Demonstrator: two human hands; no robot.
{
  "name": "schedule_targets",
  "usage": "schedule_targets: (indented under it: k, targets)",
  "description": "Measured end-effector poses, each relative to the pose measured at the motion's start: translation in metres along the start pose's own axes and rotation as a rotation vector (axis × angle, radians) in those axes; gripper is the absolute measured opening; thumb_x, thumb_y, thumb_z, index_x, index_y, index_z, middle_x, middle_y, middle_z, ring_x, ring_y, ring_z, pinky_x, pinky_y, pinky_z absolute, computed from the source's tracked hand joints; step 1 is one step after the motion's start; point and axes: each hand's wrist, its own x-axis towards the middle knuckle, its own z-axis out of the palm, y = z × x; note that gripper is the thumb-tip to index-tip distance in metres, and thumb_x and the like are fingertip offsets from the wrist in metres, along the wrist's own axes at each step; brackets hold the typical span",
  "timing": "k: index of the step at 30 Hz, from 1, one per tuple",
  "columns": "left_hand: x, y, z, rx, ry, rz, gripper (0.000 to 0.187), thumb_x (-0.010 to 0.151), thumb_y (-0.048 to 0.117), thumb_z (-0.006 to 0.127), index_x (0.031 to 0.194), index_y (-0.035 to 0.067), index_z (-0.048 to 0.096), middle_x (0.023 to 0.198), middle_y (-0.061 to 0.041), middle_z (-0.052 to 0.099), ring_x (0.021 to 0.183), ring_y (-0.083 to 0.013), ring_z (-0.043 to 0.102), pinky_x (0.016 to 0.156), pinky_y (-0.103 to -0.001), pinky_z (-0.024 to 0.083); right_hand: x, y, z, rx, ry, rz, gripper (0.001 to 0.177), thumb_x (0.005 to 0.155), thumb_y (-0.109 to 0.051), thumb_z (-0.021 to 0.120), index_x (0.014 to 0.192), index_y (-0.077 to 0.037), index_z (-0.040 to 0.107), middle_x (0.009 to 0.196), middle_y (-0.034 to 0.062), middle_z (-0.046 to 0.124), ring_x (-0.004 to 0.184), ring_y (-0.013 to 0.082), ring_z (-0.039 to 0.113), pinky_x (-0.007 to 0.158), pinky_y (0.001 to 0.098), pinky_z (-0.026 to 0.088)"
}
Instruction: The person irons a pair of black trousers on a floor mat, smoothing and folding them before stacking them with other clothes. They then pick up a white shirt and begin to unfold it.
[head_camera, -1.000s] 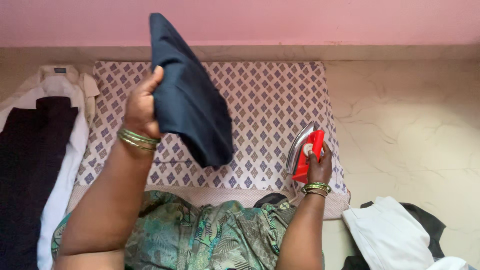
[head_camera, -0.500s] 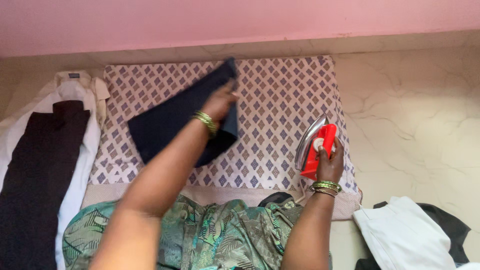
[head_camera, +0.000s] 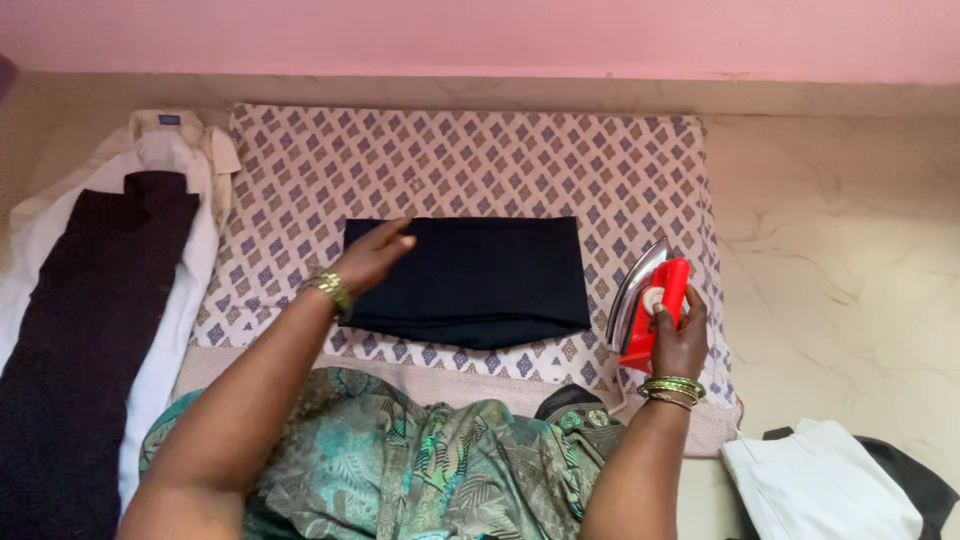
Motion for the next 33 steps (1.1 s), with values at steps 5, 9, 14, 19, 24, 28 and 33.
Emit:
schedule_targets:
  k: [5, 9, 14, 19, 24, 28, 33]
  targets:
    - [-0.068, -0.14, -0.049, -0.239, 0.186, -0.243, 0.063, 0.097, 0.045, 0.052, 0.152, 0.014, 0.047, 0.153, -0.01, 0.054, 0.14, -0.0239, 0.051, 0.111, -0.044, 0.043, -0.017, -0.02, 0.044, -0.06, -0.159, 0.005, 0.06, 0.097, -0.01, 0.068, 0.153, -0.01, 0.048, 0.086, 0.0133, 0.068, 0.077, 0.0154, 0.068, 0.073, 0.0322, 0.054]
    - [-0.025, -0.236, -0.015, -0.181, 0.253, -0.318, 0.073, 0.095, 0.044, 0.059, 0.154, 0.006, 0.04, 0.153, -0.018, 0.051, 0.14, -0.0305, 0.05, 0.113, -0.041, 0.041, -0.048, -0.035, 0.093, -0.04, -0.299, -0.125, 0.06, 0.095, -0.01, 0.068, 0.151, -0.008, 0.047, 0.119, 0.0168, 0.066, 0.1, 0.0217, 0.066, 0.086, 0.035, 0.054]
    - [0.012, -0.279, 0.017, -0.155, 0.231, -0.352, 0.083, 0.094, 0.043, 0.067, 0.155, -0.002, 0.034, 0.152, -0.026, 0.048, 0.139, -0.037, 0.049, 0.114, -0.039, 0.04, -0.098, -0.051, 0.151, 0.056, -0.476, -0.206, 0.062, 0.093, -0.012, 0.066, 0.15, -0.009, 0.044, 0.142, 0.0164, 0.06, 0.125, 0.0234, 0.062, 0.101, 0.0359, 0.051]
    - [0.028, -0.29, 0.039, -0.235, 0.179, -0.332, 0.07, 0.089, 0.028, 0.07, 0.147, 0.0, 0.042, 0.139, -0.024, 0.059, 0.127, -0.0362, 0.059, 0.105, -0.04, 0.048, -0.139, -0.064, 0.215, -0.095, -0.574, -0.187, 0.064, 0.09, -0.014, 0.071, 0.149, -0.016, 0.047, 0.138, 0.0141, 0.064, 0.123, 0.025, 0.065, 0.101, 0.0373, 0.052]
    - [0.031, -0.294, 0.052, -0.29, 0.171, -0.321, 0.059, 0.085, 0.013, 0.072, 0.139, 0.003, 0.05, 0.126, -0.022, 0.07, 0.114, -0.0354, 0.07, 0.096, -0.042, 0.055, -0.159, -0.048, 0.288, -0.063, -0.671, -0.197, 0.064, 0.09, -0.016, 0.07, 0.149, -0.016, 0.047, 0.135, 0.017, 0.067, 0.122, 0.0305, 0.068, 0.1, 0.0398, 0.054]
    - [0.03, -0.293, 0.064, -0.244, 0.218, -0.353, 0.067, 0.08, 0.005, 0.074, 0.141, 0.006, 0.045, 0.126, -0.025, 0.068, 0.118, -0.0392, 0.065, 0.101, -0.045, 0.05, -0.162, -0.045, 0.336, -0.19, -0.668, -0.276, 0.065, 0.089, -0.018, 0.07, 0.149, -0.015, 0.045, 0.134, 0.0206, 0.066, 0.12, 0.0369, 0.066, 0.097, 0.0433, 0.054]
    - [0.036, -0.292, 0.067, -0.197, 0.229, -0.403, 0.07, 0.079, 0.003, 0.073, 0.142, 0.006, 0.043, 0.128, -0.028, 0.064, 0.12, -0.0442, 0.063, 0.104, -0.047, 0.05, -0.144, -0.049, 0.375, -0.212, -0.588, -0.31, 0.062, 0.091, -0.023, 0.071, 0.147, -0.018, 0.047, 0.13, 0.0208, 0.067, 0.117, 0.039, 0.067, 0.095, 0.0448, 0.055]
